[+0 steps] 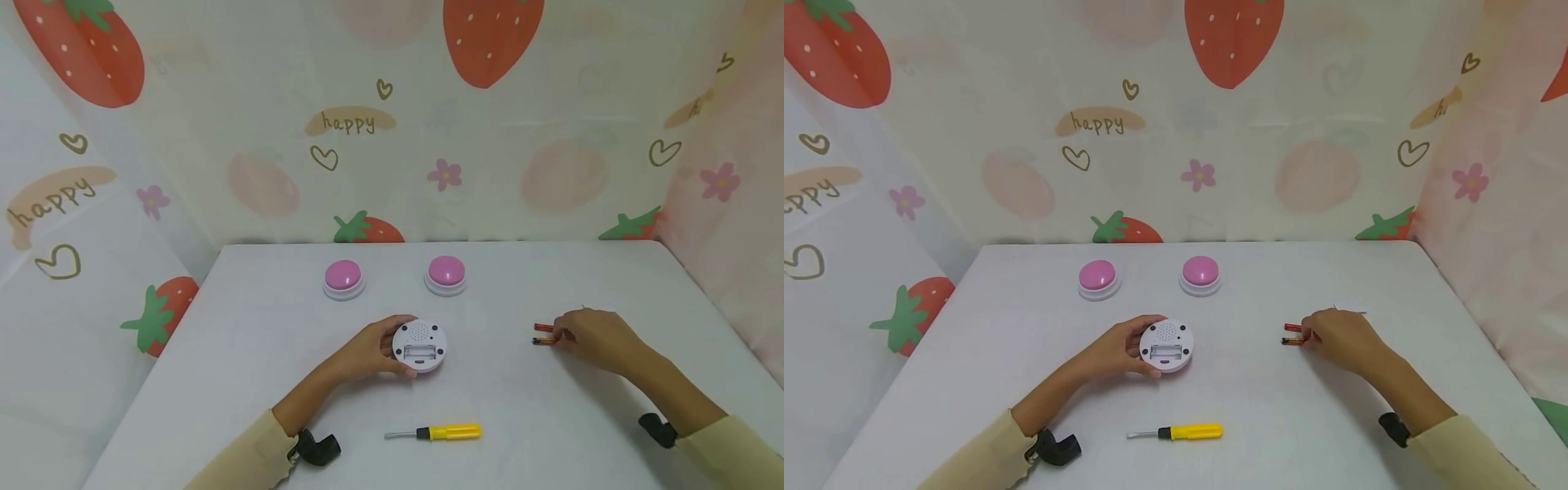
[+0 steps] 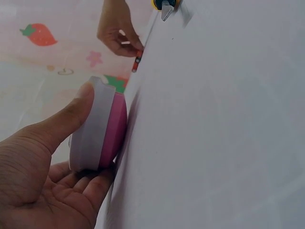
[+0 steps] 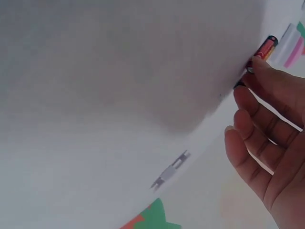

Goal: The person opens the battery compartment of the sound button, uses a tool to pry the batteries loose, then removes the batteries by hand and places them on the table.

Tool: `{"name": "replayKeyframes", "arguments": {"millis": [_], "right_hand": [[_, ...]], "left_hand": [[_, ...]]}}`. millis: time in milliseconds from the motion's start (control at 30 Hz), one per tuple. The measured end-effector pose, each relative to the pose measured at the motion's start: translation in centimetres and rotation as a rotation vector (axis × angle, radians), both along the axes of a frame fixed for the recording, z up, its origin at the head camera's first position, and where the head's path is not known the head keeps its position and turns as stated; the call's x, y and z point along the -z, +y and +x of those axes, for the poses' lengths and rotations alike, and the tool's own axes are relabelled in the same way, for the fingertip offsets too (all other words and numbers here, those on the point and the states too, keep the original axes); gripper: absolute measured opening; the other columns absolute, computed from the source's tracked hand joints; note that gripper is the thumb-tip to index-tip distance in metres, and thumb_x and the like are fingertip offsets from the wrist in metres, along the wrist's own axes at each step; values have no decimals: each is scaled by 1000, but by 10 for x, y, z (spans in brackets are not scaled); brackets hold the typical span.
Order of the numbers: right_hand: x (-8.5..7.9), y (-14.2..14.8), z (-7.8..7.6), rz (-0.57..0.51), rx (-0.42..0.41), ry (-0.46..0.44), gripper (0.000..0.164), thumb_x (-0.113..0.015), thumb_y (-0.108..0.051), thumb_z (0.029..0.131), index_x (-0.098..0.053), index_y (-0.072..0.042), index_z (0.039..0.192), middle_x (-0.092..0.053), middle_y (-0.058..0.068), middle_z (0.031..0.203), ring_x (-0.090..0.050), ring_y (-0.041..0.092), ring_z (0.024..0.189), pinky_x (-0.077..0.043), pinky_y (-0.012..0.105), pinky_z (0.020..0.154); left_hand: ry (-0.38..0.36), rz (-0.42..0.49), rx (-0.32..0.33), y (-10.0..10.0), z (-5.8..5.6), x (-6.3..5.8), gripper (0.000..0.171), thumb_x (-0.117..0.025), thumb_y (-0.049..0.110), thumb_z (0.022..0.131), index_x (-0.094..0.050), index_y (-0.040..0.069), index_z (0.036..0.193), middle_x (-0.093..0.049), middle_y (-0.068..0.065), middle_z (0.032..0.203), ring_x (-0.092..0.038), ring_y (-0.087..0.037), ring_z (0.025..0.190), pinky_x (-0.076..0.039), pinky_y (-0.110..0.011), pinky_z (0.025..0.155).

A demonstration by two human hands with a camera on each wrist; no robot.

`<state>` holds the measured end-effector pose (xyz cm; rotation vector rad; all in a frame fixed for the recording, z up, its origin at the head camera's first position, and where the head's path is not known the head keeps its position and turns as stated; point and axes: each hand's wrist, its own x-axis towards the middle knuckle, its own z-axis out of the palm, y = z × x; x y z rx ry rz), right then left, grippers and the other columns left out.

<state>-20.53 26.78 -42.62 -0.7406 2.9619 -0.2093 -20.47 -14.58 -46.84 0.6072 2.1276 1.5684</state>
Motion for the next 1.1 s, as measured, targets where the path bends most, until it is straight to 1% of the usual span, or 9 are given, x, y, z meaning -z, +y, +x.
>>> {"name": "replayKeyframes", "arguments": {"millis": [167,367,467,600,733,833,900,1000,1100], "right_hand": [[-10,-9,3,28,-2,33,11,-83,-16,84,-74,-15,90,-58,-11,73,-49,8,65,-43,26,55],[-28,-35,13,-14,-47,112,14,-84,-19,83,-71,-18,86,-61,-12,77,-55,8,69,-49,29,60],[-30,-52,14,-10,-60,102,14,-85,-20,83,-73,-16,91,-64,-9,81,-59,10,73,-53,30,63],[-27,-73,14,6,-53,59,18,-83,-25,86,-75,-15,98,-67,-7,86,-63,13,79,-57,32,68],[-25,-95,13,5,-58,33,21,-82,-29,87,-75,-15,102,-67,-6,87,-62,14,80,-57,32,70],[-23,-109,15,-18,-72,32,30,-81,-33,88,-74,-13,110,-67,-5,87,-62,13,79,-56,31,69],[-21,-119,16,-29,-76,28,39,-80,-37,88,-73,-12,117,-68,-5,89,-62,13,81,-56,31,70],[-18,-132,17,-41,-77,1,56,-80,-45,86,-68,-12,129,-70,-3,94,-63,13,84,-57,32,72],[-16,-143,19,-53,-83,-25,67,-80,-50,84,-63,-12,137,-70,-2,97,-63,14,86,-58,33,75]], "left_hand": [[9,-7,1,0,1,-2,90,-90,4,75,-43,9,152,-55,-10,145,-59,-22,123,-49,-28,103],[12,-25,0,1,1,-4,91,-91,7,75,-43,10,152,-55,-9,145,-59,-22,125,-49,-28,103],[17,-31,-7,1,0,-3,92,-91,8,75,-43,9,152,-55,-9,145,-58,-22,126,-49,-28,103],[16,-29,-12,1,0,-1,91,-91,9,75,-42,8,152,-55,-10,145,-58,-23,127,-49,-28,103],[5,-19,-14,1,1,0,90,-91,8,75,-43,9,152,-56,-9,144,-59,-22,124,-49,-28,103],[6,-14,-13,1,1,0,90,-91,9,75,-44,9,151,-57,-9,143,-60,-21,122,-50,-28,102],[5,-11,-11,0,0,0,89,-91,9,75,-44,10,151,-57,-9,142,-60,-21,122,-50,-28,102],[2,-11,-9,0,0,1,89,-91,8,75,-44,10,151,-58,-9,142,-61,-21,121,-50,-28,102],[1,-8,-3,1,-1,1,89,-90,7,76,-44,10,151,-57,-10,143,-60,-21,121,-50,-28,102]]}}
